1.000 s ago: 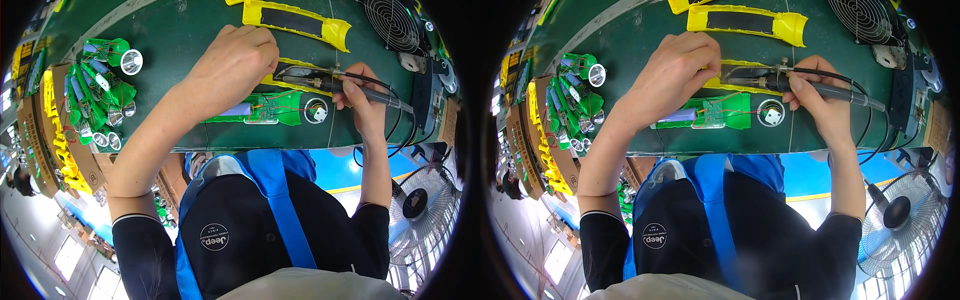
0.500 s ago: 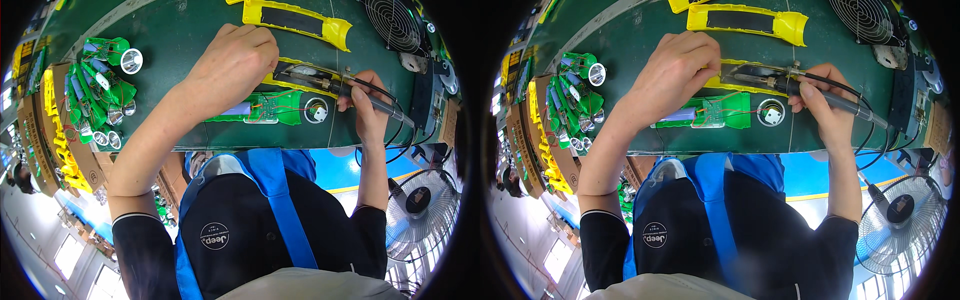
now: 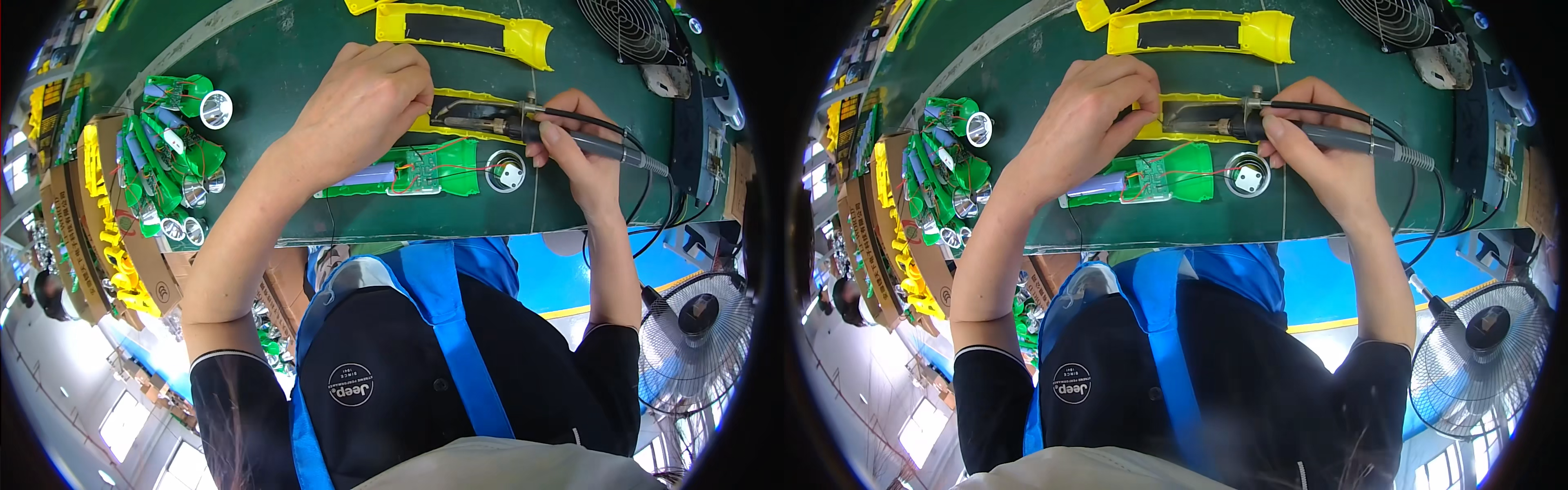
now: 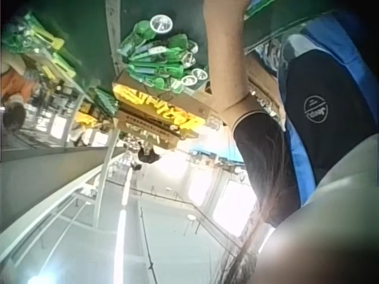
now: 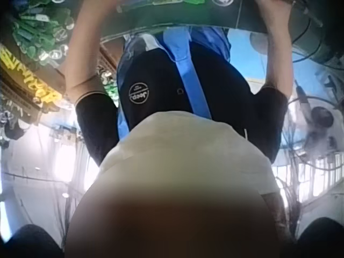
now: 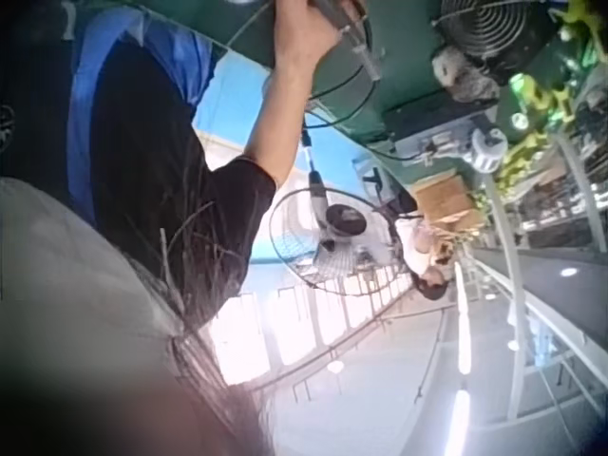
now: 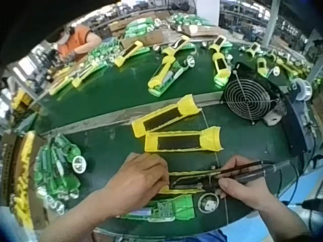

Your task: Soldering electrical connections on circuit boards for portable lights and assembling them into plastic housings.

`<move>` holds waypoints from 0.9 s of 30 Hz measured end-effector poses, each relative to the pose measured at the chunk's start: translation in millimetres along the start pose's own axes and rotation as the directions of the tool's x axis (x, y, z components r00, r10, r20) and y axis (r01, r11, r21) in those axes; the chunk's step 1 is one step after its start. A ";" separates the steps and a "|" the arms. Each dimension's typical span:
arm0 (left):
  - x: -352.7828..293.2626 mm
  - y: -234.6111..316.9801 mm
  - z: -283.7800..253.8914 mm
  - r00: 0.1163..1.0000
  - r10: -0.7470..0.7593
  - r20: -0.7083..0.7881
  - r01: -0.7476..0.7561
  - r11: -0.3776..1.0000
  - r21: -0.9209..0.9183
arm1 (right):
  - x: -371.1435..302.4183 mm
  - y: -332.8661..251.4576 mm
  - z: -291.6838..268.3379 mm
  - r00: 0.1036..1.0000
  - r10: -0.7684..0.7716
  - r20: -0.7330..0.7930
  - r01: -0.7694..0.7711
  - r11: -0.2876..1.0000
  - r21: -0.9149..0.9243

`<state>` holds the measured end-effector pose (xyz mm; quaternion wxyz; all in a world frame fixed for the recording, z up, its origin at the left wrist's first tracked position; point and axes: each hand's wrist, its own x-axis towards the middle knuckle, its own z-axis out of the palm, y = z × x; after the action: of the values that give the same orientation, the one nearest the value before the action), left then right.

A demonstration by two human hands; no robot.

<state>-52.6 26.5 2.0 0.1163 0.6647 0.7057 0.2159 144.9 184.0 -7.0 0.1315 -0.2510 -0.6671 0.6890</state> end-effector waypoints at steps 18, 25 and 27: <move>-0.1 -1.2 0.9 1.000 0.018 -0.005 -0.018 1.000 -0.007 | -12.9 17.3 -16.5 0.983 -0.094 -0.155 0.108 0.991 0.085; 2.1 -0.7 0.5 1.000 0.025 0.002 -0.025 1.000 0.000 | -18.0 29.6 -12.1 0.964 -0.172 -0.201 0.199 0.973 0.118; 3.2 -0.4 -0.1 0.999 0.043 -0.020 -0.043 0.999 -0.005 | -18.2 32.7 -12.9 0.958 -0.198 -0.208 0.227 0.966 0.127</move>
<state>-53.3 29.6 2.4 0.1062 0.6771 0.6919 0.2267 171.9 183.2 -35.9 0.2876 -0.2332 -0.6208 0.6911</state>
